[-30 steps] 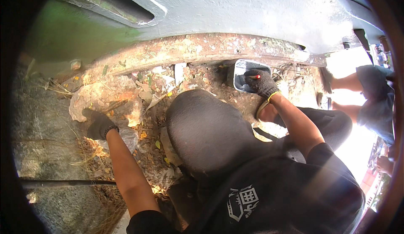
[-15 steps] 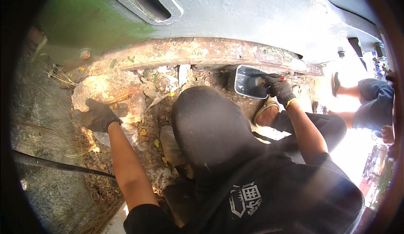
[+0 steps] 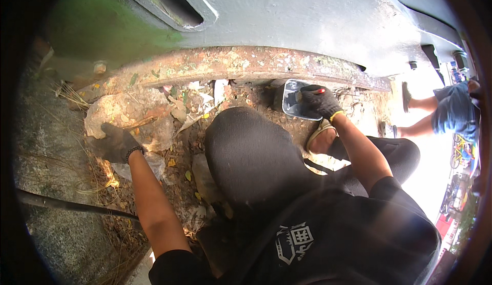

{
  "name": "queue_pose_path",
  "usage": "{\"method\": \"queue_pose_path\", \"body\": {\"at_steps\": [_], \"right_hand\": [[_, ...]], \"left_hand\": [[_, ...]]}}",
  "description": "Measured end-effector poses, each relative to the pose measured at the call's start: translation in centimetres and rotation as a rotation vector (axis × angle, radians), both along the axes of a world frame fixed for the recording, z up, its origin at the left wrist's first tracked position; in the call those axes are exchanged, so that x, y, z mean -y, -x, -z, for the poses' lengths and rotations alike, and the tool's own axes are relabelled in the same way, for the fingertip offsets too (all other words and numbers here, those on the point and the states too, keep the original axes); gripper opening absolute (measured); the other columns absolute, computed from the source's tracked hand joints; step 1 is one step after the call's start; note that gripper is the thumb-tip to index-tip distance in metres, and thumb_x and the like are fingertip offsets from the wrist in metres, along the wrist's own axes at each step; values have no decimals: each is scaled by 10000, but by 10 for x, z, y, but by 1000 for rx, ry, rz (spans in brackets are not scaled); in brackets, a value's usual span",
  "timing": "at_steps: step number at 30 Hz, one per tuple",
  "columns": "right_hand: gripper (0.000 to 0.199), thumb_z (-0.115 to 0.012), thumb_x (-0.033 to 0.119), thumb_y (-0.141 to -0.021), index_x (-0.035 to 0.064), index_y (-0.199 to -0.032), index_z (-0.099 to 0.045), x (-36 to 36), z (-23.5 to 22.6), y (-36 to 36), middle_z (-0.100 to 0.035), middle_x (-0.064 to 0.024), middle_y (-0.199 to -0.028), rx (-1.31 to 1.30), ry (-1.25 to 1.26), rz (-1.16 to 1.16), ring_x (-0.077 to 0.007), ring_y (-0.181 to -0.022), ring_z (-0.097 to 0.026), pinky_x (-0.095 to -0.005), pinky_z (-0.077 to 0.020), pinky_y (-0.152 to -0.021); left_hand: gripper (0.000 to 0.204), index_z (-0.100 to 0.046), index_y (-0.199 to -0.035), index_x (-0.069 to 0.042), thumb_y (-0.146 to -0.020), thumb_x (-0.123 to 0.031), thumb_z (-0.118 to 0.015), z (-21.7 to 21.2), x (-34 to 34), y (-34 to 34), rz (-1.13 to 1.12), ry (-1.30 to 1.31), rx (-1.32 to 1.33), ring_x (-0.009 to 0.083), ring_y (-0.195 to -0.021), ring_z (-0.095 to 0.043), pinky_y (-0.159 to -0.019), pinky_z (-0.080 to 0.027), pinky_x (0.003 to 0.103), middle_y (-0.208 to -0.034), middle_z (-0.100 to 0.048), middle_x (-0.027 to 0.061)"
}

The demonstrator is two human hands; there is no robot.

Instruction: The person kneels beside a large piece of green machinery and uses a paintbrush to apply gray paint to its lower side. They repeatedly dip the brush into a small container and carefully cover the surface, including edges and crevices.

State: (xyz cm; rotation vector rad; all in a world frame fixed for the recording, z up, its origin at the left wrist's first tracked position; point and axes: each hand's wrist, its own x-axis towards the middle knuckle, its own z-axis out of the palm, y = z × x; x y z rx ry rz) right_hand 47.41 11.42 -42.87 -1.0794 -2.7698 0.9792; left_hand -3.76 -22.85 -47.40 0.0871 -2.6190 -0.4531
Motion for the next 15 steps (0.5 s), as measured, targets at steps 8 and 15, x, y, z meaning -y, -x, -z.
{"method": "queue_pose_path", "body": {"at_steps": [8, 15], "right_hand": [[336, -662, 103, -969, 40, -1298, -690, -9, 12, -96, -730, -87, -1133, -229, 69, 342, -184, -878, -689, -301, -554, -772], [343, -523, 415, -1074, 87, -1035, -615, -14, 96, -185, -671, -71, -805, -561, -103, 677, -185, -599, -615, -288, -536, -533]], "left_hand": [[760, -400, -1594, -21, -1045, -545, -435, -42, -10, -24, -45, -131, 72, 400, -1464, -470, -1187, -427, 526, -1635, -409, 237], [787, -370, -1623, -57, -1052, -591, -464, -5, -22, -5, -12, -120, 26, 373, -1531, -393, -1249, -366, 505, -1659, -405, 187]]}}
